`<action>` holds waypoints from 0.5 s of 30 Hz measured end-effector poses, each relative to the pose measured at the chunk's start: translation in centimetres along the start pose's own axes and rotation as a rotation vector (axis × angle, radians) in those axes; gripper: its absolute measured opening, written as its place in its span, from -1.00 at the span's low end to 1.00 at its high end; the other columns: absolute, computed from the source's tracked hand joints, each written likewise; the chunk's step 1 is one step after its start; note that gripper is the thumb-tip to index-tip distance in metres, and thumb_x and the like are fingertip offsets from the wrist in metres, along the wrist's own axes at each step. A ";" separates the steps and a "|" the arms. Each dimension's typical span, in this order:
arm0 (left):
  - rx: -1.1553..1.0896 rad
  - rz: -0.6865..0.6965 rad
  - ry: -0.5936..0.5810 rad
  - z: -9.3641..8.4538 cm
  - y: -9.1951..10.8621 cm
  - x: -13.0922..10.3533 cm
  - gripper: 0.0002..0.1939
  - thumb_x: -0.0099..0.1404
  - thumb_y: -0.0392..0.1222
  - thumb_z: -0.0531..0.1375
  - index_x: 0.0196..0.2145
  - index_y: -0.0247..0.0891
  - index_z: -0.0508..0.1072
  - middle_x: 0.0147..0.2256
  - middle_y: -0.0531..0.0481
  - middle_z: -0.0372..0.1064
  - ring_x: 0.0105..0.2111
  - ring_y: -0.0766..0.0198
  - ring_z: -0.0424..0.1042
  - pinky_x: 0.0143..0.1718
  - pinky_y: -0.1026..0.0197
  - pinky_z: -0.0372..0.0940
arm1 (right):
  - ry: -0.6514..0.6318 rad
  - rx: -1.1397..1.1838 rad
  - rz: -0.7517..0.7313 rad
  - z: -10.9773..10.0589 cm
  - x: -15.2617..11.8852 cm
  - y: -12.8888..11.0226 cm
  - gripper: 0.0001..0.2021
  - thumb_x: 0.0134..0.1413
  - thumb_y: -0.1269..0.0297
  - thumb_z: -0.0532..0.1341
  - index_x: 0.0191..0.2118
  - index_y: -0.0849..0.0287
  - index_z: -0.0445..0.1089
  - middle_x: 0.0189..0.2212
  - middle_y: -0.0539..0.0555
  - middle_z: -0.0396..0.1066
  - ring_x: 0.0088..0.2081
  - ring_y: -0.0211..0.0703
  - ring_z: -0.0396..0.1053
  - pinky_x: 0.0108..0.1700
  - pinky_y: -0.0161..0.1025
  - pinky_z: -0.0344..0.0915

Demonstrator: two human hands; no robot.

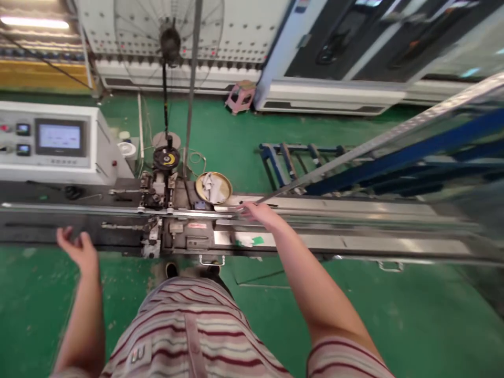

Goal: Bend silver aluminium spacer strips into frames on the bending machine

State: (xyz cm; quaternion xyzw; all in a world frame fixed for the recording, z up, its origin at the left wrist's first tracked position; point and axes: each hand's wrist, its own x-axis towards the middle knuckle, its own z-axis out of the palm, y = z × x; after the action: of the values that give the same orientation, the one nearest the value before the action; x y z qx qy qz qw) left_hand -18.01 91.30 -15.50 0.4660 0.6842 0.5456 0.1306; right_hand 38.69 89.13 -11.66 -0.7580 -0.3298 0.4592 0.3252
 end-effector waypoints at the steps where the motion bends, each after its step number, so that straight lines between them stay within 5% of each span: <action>1: 0.008 -0.030 0.066 0.1 -1.7 -1.7 -0.28 0.27 -0.16 0.15 0.32 -0.25 -0.02 0.28 -0.35 0.11 0.30 -0.01 0.16 0.23 -0.15 0.20 | -0.013 -0.015 -0.009 1.5 0.1 -0.5 -0.70 0.28 0.22 0.13 -0.24 0.22 0.61 -0.20 0.22 0.59 -0.20 0.02 0.56 -0.14 -0.07 0.48; 4: -0.014 -0.110 0.164 0.0 -6.1 -6.0 -0.38 0.28 -0.12 0.15 0.26 -0.27 0.16 0.20 -0.32 0.24 0.23 0.01 0.26 0.17 -0.06 0.27 | -0.075 -0.044 -0.058 6.1 0.1 -2.0 -0.76 0.18 0.29 0.18 -0.28 0.25 0.61 -0.29 0.21 0.59 -0.26 -0.04 0.56 -0.19 -0.14 0.49; 7: -0.070 -0.165 0.194 -1.5 -8.9 -8.0 -0.43 0.28 -0.11 0.20 0.21 -0.25 0.25 0.16 -0.27 0.31 0.20 0.04 0.31 0.16 0.00 0.28 | -0.152 -0.076 -0.123 10.6 -0.4 -3.6 -0.78 0.14 0.32 0.20 -0.28 0.26 0.61 -0.28 0.20 0.60 -0.29 -0.07 0.56 -0.24 -0.20 0.50; 15: -0.115 -0.166 0.322 -7.0 -11.2 -8.2 -0.54 0.29 -0.15 0.23 0.13 -0.24 0.40 0.11 -0.22 0.38 0.14 0.06 0.36 0.13 0.01 0.29 | -0.284 -0.302 -0.319 22.3 -1.4 -7.8 -0.71 0.21 0.31 0.11 -0.24 0.23 0.61 -0.24 0.14 0.61 -0.28 -0.15 0.57 -0.21 -0.29 0.48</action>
State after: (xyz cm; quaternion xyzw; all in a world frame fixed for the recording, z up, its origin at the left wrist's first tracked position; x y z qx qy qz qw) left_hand -23.99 80.92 -25.31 0.3063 0.7000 0.6387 0.0904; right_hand 16.27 96.74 -12.98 -0.6644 -0.5523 0.4494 0.2271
